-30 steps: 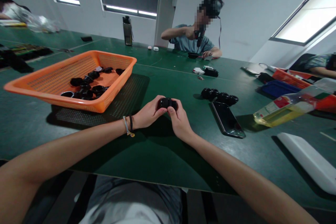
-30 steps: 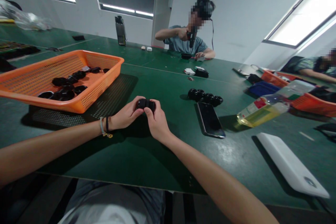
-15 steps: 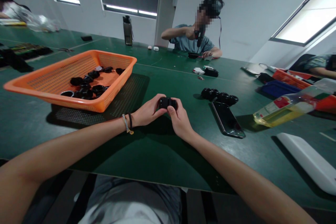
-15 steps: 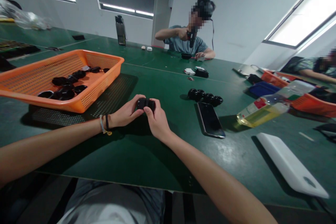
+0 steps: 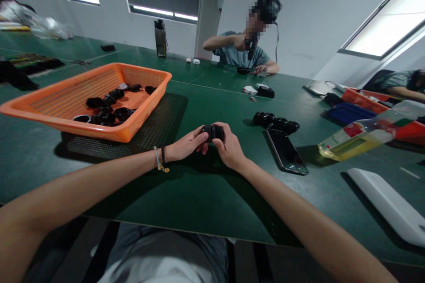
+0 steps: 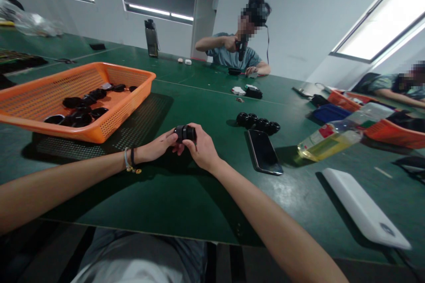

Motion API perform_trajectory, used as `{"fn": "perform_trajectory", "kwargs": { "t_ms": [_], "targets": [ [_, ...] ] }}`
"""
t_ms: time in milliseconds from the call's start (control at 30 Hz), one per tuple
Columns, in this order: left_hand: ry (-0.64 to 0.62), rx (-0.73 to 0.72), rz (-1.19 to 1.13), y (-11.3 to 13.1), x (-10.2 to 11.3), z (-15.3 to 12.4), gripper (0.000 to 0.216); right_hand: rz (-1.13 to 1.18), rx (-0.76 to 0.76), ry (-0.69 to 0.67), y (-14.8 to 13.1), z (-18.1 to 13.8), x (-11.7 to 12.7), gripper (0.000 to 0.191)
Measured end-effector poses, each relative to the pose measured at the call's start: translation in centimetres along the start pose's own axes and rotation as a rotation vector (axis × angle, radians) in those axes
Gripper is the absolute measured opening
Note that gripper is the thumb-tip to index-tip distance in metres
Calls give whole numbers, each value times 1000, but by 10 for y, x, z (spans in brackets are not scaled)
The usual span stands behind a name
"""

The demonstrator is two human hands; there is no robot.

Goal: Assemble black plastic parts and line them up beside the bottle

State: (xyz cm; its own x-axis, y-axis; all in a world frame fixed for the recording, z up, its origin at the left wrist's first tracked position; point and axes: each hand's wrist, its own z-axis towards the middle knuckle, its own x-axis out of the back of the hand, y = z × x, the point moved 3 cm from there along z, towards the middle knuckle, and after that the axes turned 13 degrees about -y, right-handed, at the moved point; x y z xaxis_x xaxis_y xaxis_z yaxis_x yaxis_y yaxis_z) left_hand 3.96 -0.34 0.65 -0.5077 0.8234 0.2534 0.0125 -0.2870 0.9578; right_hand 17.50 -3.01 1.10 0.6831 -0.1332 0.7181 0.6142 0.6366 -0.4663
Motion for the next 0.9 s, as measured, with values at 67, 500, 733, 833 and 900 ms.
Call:
{"fn": "perform_trajectory", "kwargs": {
  "t_ms": [67,500,733,833,900],
  "targets": [
    [3,8,-10,0,-1,0,54,5,15,1,0,0,0,51],
    [150,-14,104,7,-6,-4,33,109,-102,76,-11,-5,-6,48],
    [164,-65,296,16,-3,-7,28,232,-186,115,-17,-7,-9,47],
    [148,-65,390,16,-1,-7,32,316,-239,125,-19,-7,-11,46],
    [136,-55,443,16,1,-7,35,376,-281,121,-19,-8,-12,47]
  ]
}}
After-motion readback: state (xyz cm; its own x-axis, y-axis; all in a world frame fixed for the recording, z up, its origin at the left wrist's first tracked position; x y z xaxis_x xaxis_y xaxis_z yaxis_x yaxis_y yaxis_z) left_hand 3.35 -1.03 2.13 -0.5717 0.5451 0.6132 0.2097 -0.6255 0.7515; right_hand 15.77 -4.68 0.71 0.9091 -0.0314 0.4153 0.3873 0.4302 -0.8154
